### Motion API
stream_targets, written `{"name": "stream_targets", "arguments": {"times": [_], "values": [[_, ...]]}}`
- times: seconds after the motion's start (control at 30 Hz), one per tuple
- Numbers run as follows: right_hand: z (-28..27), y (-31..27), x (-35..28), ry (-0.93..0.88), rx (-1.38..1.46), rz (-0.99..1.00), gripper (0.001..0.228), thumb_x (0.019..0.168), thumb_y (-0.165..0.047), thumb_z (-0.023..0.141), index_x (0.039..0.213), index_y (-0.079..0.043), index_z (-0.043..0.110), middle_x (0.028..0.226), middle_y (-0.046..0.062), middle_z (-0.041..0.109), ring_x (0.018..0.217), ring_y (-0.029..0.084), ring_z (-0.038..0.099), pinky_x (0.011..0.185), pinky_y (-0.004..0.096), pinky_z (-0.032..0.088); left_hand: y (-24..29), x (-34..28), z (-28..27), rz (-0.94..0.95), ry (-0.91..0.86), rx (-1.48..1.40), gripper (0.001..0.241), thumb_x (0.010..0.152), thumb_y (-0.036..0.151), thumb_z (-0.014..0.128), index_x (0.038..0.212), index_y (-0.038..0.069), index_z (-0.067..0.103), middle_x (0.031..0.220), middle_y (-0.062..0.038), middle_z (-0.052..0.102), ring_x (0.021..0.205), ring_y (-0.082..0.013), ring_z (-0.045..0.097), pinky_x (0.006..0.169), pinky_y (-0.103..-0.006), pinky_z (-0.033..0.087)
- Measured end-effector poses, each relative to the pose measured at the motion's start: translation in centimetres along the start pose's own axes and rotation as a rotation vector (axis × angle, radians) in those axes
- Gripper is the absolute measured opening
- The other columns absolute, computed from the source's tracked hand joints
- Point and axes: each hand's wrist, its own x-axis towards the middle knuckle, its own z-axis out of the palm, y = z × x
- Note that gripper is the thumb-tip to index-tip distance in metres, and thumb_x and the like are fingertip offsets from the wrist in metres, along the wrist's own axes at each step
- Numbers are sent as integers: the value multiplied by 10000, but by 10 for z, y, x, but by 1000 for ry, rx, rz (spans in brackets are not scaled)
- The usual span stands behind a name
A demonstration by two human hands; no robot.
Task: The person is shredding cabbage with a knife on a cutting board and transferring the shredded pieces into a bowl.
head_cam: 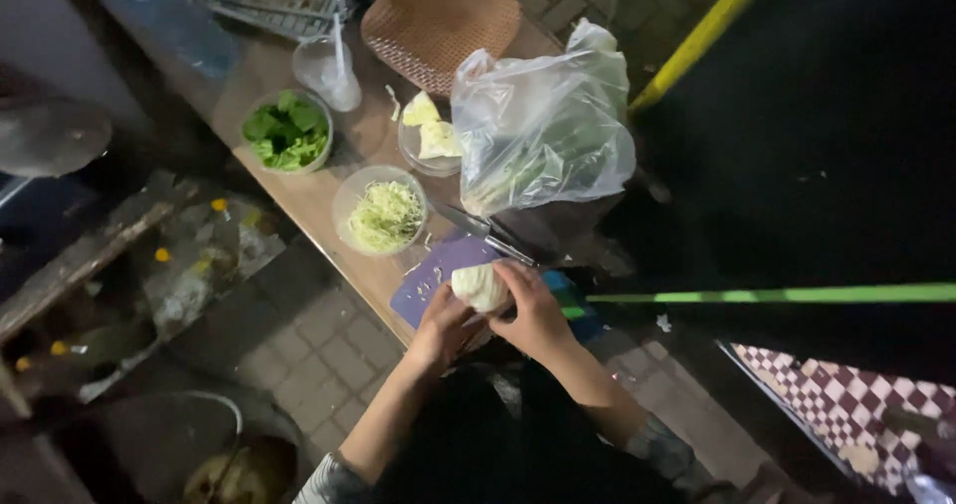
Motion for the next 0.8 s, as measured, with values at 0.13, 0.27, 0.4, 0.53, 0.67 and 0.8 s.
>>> {"name": "stream_targets", "arguments": {"times": [0.13,0.27,0.4,0.53,0.67,0.8], "values": [[23,28,0,-127,67,-183,754,661,-136,889,1354,-52,603,1313,177,623,1218,354,629,999,460,554,-22,9,-22,-79,192,-122,585,909,313,744,1367,30,515,1183,-251,561,1168,-450,568,1100,-662,352],[39,48,8,-151,135,-324,862,612,-170,910,1403,-59,585,1329,188,616,1244,366,599,1050,472,503,-50,26,-54,-99,341,-72,382,891,206,762,1217,58,631,1059,-131,604,1048,-315,605,1058,-562,433],[42,92,14,-75,76,-207,692,764,-222,866,1389,-71,610,1265,169,657,1163,357,630,1000,462,509,-41,27,-53,39,414,250,424,877,170,784,1224,-24,638,1002,-99,602,925,-192,575,896,-368,501],[45,127,19,-70,-118,-51,680,766,-211,836,1387,-79,593,1235,136,656,1138,329,651,927,445,558,-60,53,-105,71,410,398,596,916,161,736,1435,-7,494,1131,-225,624,1025,-301,592,900,-428,498],[60,144,27,-253,-259,82,519,869,-286,762,1345,-122,635,1153,100,677,1055,301,687,858,420,582,-53,64,-104,12,471,798,552,905,227,734,1400,151,502,1095,-238,706,1020,-363,680,861,-459,554],[69,147,33,-335,-389,81,435,850,-313,763,1239,-134,685,1016,77,692,919,285,708,735,413,595,-24,56,-57,-115,725,1271,527,941,441,692,1383,231,499,1228,-184,705,1109,-404,709,949,-533,550]]}}
